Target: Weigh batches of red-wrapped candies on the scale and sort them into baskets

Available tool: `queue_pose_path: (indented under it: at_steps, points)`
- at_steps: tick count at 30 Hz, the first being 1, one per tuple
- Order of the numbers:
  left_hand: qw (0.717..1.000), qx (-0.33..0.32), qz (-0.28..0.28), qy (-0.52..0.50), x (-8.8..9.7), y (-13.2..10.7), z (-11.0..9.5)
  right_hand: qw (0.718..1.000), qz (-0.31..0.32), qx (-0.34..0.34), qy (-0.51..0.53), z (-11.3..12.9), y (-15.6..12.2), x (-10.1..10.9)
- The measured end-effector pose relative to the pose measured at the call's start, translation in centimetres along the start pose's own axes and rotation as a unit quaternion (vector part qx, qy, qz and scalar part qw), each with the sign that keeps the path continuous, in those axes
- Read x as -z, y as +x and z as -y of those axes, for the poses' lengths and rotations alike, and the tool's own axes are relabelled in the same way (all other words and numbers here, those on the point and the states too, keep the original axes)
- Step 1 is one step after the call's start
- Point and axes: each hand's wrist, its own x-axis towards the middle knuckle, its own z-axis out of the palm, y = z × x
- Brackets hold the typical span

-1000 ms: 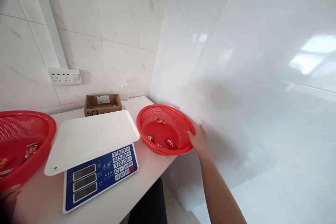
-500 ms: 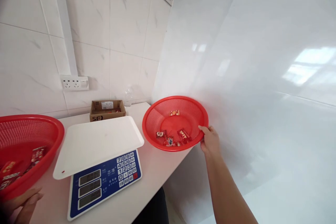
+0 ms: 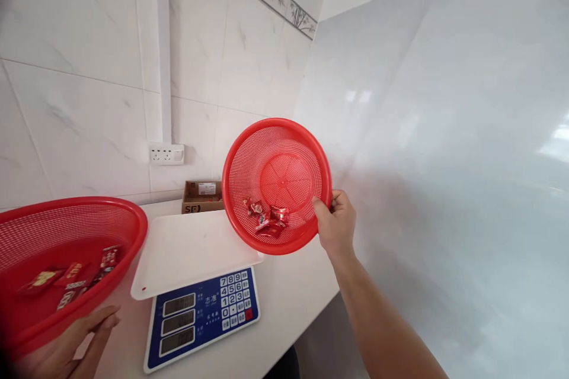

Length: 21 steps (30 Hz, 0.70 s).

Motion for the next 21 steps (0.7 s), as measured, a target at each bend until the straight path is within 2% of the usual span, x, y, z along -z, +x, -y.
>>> queue_pose_path:
  at_steps: [6,10,12,14,17,21]
  points:
    - [0.999,0.021,0.034,-0.007,0.3,0.2,-0.4,0.987,0.086,0.103,-0.085,1.5,-3.5,-3.0]
    - [0.999,0.025,0.026,-0.029,0.4,0.5,-0.9,0.966,0.087,0.204,-0.129,1.7,-4.5,-3.8]
    - [0.998,0.038,0.032,-0.034,0.4,0.5,-0.9,0.958,0.056,0.238,-0.147,1.9,-4.5,-3.7]
    - [0.997,0.053,0.040,-0.037,0.4,0.4,-0.9,0.959,0.008,0.236,-0.159,2.3,-4.2,-3.4]
    - [0.996,0.068,0.047,-0.044,0.4,0.3,-1.0,0.967,-0.085,0.181,-0.160,2.1,-3.3,-2.1]
    - [0.995,0.079,0.053,-0.036,0.5,0.3,-1.4,0.964,-0.205,0.114,-0.122,-0.1,-2.7,1.0]
